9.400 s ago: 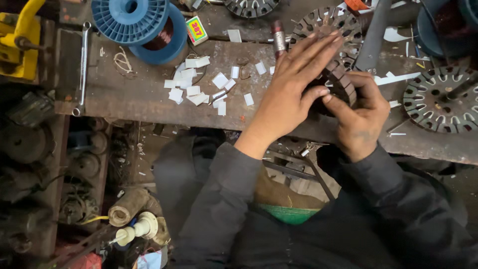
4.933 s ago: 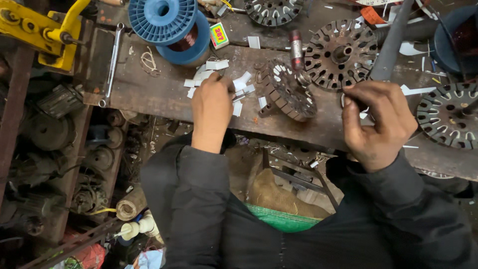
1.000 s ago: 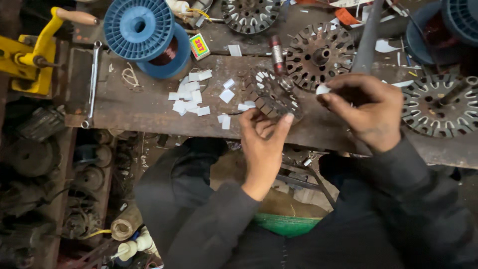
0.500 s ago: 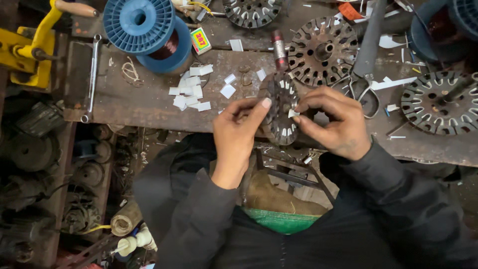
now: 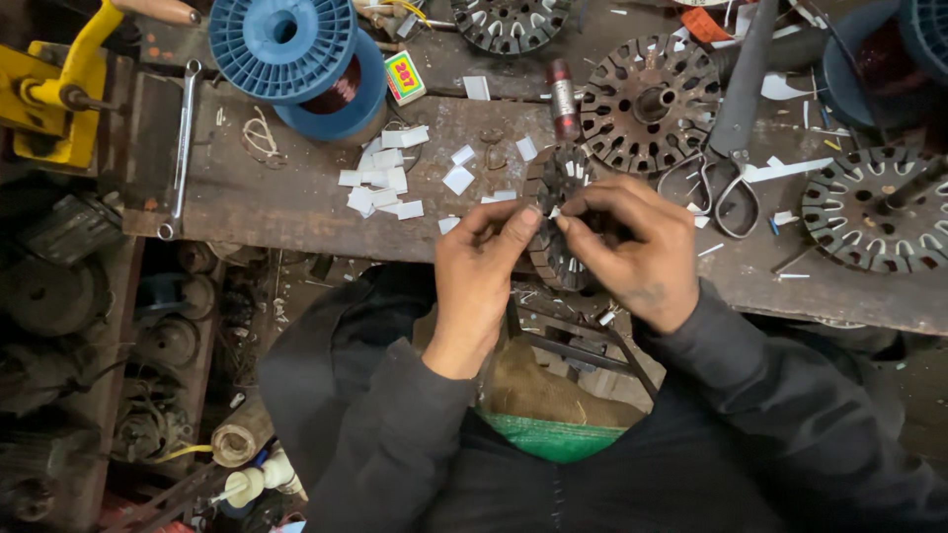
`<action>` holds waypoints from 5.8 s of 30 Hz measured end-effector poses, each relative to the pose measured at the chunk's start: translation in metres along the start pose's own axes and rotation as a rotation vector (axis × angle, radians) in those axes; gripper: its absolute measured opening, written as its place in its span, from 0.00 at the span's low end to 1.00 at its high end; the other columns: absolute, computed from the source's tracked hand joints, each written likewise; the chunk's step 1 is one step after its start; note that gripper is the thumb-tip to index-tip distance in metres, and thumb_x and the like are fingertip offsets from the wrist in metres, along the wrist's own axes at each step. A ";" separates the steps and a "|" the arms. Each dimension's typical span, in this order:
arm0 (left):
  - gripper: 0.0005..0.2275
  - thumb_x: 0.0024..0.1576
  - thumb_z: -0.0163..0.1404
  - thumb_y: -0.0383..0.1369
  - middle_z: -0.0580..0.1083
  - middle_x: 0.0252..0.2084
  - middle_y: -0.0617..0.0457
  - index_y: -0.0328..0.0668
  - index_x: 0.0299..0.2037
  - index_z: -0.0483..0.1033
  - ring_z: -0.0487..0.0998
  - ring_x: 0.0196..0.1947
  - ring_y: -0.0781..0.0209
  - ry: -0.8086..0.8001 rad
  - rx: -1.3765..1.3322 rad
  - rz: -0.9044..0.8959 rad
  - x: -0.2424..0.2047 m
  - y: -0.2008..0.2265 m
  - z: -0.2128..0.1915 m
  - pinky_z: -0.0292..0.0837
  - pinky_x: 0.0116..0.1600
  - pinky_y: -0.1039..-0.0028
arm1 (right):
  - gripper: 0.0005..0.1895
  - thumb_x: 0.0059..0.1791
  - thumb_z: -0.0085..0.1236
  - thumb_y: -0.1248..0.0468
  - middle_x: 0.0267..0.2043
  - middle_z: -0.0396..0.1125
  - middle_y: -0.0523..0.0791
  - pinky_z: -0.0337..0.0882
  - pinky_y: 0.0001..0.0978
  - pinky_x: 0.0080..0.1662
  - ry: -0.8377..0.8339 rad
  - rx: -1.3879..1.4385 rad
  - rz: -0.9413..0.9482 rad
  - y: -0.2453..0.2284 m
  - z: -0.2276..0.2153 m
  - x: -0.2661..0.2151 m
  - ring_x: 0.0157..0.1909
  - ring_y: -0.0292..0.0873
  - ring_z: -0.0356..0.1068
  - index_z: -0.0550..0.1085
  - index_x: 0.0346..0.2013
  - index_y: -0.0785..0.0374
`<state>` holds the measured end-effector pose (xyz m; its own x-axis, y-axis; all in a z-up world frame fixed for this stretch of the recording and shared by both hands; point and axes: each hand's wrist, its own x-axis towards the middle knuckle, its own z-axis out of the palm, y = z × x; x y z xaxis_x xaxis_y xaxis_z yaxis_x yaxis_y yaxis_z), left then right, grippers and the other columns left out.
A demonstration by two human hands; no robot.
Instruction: The person inserts small white rectangular insulating pieces into the slots of a motor stator core. They pick up the pieces from a pile on the workbench and carefully place them into the slots one by one, rotating the stator as needed.
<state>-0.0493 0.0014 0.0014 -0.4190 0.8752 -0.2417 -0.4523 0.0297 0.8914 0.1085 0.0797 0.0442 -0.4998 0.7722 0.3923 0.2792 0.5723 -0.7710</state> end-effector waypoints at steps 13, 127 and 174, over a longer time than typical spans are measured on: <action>0.11 0.60 0.59 0.29 0.78 0.39 0.55 0.27 0.46 0.80 0.74 0.38 0.72 0.029 0.085 0.014 -0.003 0.000 -0.005 0.70 0.44 0.82 | 0.12 0.47 0.62 0.67 0.45 0.73 0.50 0.74 0.42 0.43 -0.245 -0.313 -0.308 -0.019 -0.019 0.025 0.43 0.54 0.75 0.77 0.45 0.67; 0.09 0.61 0.56 0.28 0.81 0.35 0.51 0.28 0.46 0.80 0.82 0.34 0.71 -0.032 0.022 0.047 -0.001 -0.019 0.054 0.77 0.38 0.81 | 0.26 0.49 0.70 0.66 0.48 0.70 0.50 0.72 0.30 0.54 0.026 -0.027 0.132 0.007 -0.031 -0.042 0.49 0.41 0.71 0.75 0.59 0.72; 0.10 0.47 0.64 0.29 0.78 0.41 0.49 0.49 0.39 0.84 0.79 0.44 0.45 0.198 1.473 0.411 0.082 0.082 -0.118 0.74 0.46 0.57 | 0.17 0.51 0.67 0.73 0.53 0.69 0.53 0.74 0.39 0.52 0.049 -0.299 -0.197 -0.035 -0.012 -0.012 0.53 0.53 0.73 0.73 0.53 0.70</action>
<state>-0.2134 0.0185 0.0096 -0.4642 0.8696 0.1680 0.8193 0.3495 0.4545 0.1144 0.0538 0.0728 -0.5300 0.6475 0.5475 0.4128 0.7610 -0.5004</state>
